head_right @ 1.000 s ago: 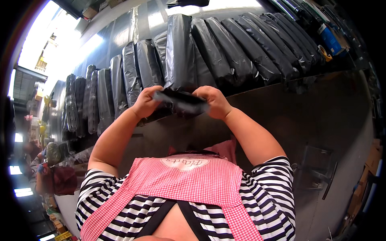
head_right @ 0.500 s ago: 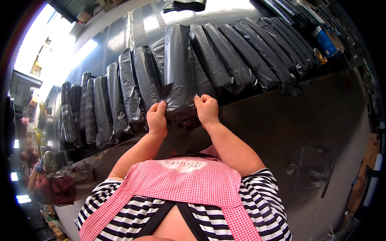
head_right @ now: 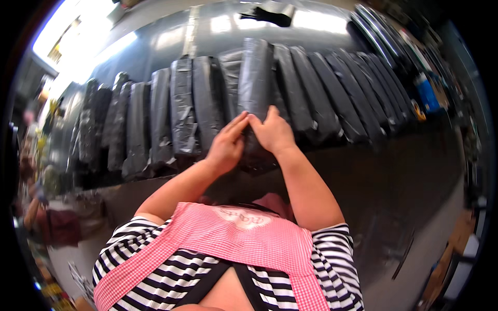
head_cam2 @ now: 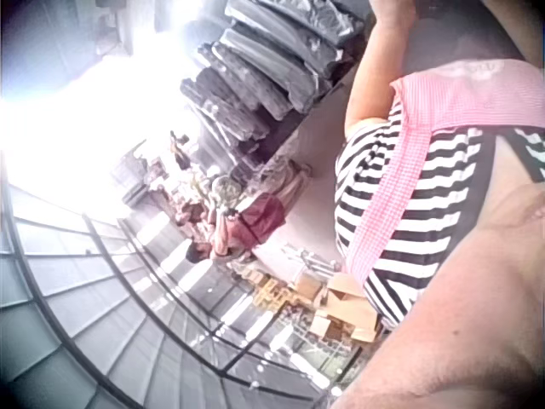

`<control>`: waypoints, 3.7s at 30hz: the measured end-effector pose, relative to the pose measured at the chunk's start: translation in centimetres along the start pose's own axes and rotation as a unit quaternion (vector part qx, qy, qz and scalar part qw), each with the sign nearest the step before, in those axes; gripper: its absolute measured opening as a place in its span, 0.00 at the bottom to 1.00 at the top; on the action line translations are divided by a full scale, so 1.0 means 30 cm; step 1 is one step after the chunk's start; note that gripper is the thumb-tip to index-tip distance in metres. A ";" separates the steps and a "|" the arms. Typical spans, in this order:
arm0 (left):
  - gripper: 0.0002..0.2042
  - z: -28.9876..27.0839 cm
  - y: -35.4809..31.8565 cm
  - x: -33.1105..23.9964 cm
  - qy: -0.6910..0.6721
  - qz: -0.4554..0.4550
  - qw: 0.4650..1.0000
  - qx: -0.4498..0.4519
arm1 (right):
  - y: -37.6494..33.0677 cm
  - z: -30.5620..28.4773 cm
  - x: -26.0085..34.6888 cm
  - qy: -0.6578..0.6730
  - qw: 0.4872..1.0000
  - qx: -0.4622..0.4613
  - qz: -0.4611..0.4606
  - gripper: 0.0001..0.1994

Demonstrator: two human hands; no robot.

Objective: The person retrieves plastic bags, applies tape to a wrapped roll using a tape dispenser, and inserts the wrapped rolls into the plastic bags by hand, placing the packaged rolls onto the table.

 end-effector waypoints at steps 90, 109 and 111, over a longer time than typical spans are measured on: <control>0.11 0.258 -0.088 -0.113 0.283 0.137 0.943 0.109 | 0.113 -0.194 -0.494 0.857 0.423 0.292 0.039 0.41; 0.06 0.280 -0.109 -0.112 0.331 0.141 0.929 0.084 | 0.091 -0.238 -0.571 0.889 0.352 0.285 0.070 0.40; 0.06 0.281 -0.111 -0.113 0.329 0.140 0.931 0.073 | 0.076 -0.248 -0.594 0.877 0.352 0.323 0.054 0.41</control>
Point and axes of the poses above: each hand's wrist, its own y-axis towards the middle knuckle, its own z-axis out of the palm, x = y × z, the point moved 2 cm from there along y, towards the middle knuckle, and after that the axes turned 5 degrees about -x, right-handed, at the moved point
